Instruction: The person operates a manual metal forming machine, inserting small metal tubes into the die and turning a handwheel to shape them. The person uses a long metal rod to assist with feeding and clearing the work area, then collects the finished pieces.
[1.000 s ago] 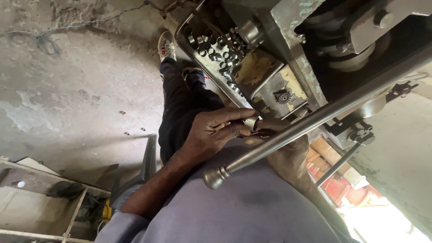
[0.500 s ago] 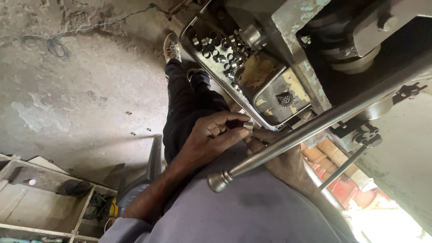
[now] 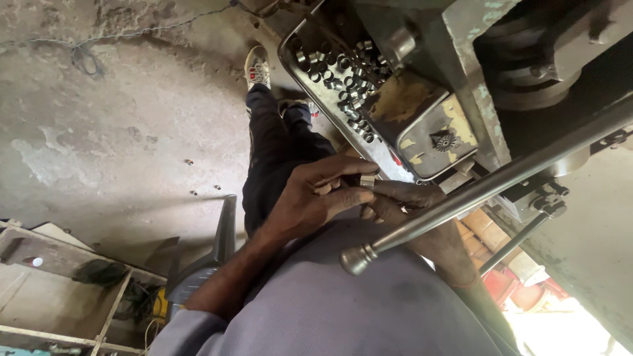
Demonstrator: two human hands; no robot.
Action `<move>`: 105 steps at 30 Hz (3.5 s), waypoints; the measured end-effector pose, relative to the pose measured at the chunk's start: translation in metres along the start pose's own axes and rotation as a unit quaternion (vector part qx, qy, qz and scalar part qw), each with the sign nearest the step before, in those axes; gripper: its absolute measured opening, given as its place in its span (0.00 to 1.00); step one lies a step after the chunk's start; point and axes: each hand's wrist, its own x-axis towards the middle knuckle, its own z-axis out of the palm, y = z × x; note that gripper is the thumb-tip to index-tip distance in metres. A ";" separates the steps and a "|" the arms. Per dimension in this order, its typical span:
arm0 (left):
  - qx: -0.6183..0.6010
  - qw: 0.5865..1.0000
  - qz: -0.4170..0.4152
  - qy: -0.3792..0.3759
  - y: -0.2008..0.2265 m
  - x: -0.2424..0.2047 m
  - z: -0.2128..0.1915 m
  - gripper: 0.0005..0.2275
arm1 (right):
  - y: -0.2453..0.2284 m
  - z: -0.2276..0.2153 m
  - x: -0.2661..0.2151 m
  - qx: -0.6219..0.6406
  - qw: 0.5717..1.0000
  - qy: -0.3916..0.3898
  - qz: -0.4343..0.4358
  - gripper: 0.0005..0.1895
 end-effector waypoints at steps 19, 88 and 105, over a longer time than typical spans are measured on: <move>-0.270 0.960 -0.010 -0.073 -0.036 -0.002 -0.031 0.21 | 0.030 0.043 -0.002 0.050 0.965 0.161 -0.200 0.16; -0.005 0.957 -0.140 -0.253 -0.069 0.049 0.156 0.17 | 0.391 0.034 -0.065 0.239 0.731 0.637 0.043 0.15; 0.257 0.933 -0.072 -0.241 -0.054 0.043 0.187 0.17 | 0.192 -0.013 -0.165 0.358 0.790 0.432 -0.246 0.19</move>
